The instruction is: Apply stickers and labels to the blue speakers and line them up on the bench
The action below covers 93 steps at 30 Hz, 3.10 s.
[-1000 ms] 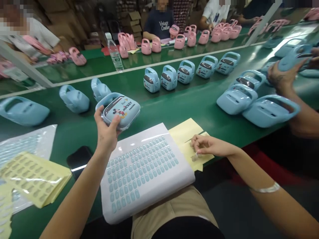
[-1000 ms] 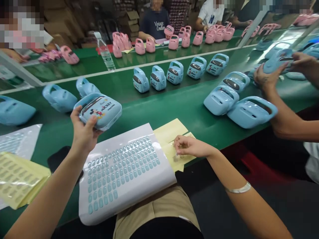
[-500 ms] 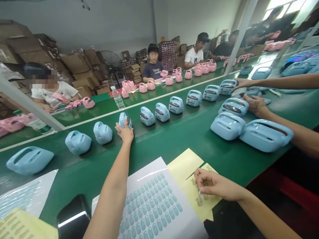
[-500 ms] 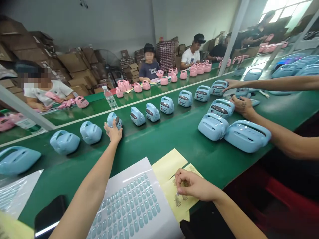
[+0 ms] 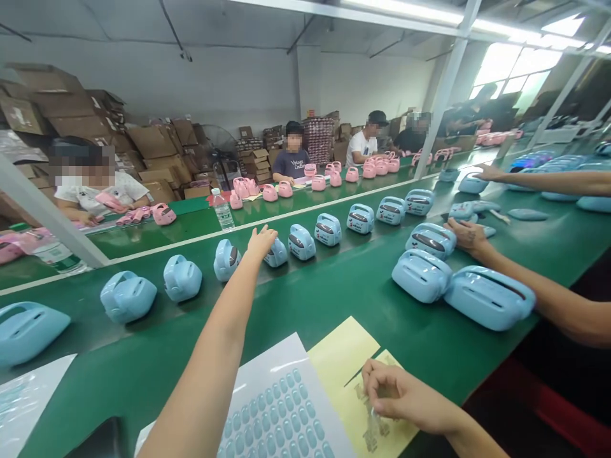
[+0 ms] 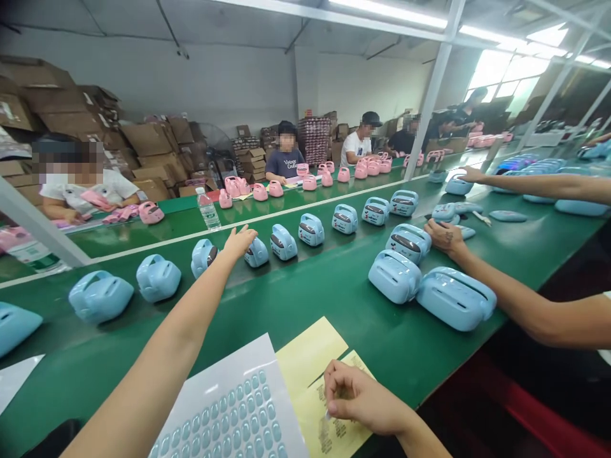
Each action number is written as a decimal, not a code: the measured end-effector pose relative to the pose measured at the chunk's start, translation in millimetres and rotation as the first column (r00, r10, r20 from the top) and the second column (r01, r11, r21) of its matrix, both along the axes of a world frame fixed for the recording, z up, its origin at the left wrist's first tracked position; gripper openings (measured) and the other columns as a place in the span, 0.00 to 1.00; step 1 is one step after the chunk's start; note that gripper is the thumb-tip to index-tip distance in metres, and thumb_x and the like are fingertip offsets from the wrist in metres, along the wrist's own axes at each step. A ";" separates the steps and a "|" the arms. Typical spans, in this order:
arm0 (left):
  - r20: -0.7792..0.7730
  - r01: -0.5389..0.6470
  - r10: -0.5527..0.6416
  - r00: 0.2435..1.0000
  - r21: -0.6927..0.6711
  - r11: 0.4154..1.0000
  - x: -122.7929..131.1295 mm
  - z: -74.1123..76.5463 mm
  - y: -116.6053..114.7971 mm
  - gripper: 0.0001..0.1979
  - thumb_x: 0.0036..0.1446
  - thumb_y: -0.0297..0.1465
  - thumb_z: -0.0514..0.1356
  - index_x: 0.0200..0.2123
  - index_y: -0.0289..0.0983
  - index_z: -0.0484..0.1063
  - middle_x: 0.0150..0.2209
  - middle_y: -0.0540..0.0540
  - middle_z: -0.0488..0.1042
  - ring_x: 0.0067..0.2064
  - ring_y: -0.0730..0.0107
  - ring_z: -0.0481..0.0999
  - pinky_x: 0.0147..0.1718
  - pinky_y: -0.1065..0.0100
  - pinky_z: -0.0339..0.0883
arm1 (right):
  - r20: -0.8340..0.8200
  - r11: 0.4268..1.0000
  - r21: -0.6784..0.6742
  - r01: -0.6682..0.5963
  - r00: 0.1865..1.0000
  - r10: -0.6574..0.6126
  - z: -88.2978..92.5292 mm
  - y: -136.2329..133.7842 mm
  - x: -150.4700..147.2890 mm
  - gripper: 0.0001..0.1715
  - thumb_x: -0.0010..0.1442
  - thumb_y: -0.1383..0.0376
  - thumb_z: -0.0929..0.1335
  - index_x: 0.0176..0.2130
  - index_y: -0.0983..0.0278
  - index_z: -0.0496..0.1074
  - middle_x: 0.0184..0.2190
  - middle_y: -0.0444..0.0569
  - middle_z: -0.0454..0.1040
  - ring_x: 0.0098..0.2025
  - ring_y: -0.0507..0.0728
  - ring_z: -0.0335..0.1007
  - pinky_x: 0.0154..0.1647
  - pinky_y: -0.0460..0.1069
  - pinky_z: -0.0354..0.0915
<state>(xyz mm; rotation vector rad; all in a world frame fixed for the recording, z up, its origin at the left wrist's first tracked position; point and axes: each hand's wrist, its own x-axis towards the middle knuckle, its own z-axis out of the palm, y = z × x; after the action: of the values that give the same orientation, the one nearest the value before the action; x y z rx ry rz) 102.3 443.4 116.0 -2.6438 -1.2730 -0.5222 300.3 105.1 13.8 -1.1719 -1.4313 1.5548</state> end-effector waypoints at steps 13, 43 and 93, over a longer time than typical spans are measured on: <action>0.097 0.171 -0.141 0.985 -0.607 0.776 -70.0 6.5 -102.0 0.18 0.59 0.42 0.51 0.43 0.38 0.72 0.38 0.46 0.78 0.39 0.61 0.76 0.39 0.65 0.66 | 0.185 0.991 0.097 -0.088 0.980 0.069 4.6 5.9 5.2 0.24 0.50 0.46 0.70 0.26 0.63 0.65 0.31 0.46 0.64 0.38 0.56 0.65 0.46 0.56 0.60; 0.307 0.412 -0.314 0.899 -0.836 0.362 -92.1 -31.0 -199.6 0.18 0.41 0.36 0.61 0.38 0.37 0.74 0.39 0.44 0.79 0.37 0.61 0.74 0.33 0.70 0.65 | 0.318 0.784 0.621 0.000 0.914 -0.252 99.2 -6.1 -98.5 0.04 0.56 0.69 0.69 0.29 0.64 0.69 0.43 0.50 0.63 0.48 0.56 0.65 0.50 0.55 0.65; 0.654 0.606 0.755 -0.046 -0.583 0.541 -169.4 -85.8 -285.6 0.33 0.48 0.53 0.55 0.53 0.42 0.61 0.55 0.42 0.69 0.55 0.51 0.68 0.42 0.57 0.70 | 0.458 0.478 0.817 -0.322 0.867 -0.199 -22.7 -63.4 -200.2 0.15 0.64 0.63 0.64 0.50 0.61 0.69 0.38 0.54 0.72 0.40 0.59 0.68 0.40 0.56 0.66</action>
<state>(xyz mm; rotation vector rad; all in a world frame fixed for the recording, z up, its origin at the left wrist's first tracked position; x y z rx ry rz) -67.1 157.8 30.2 -2.0277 -2.6153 -3.2140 100.1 41.7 -8.9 -0.8372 -2.2414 0.2806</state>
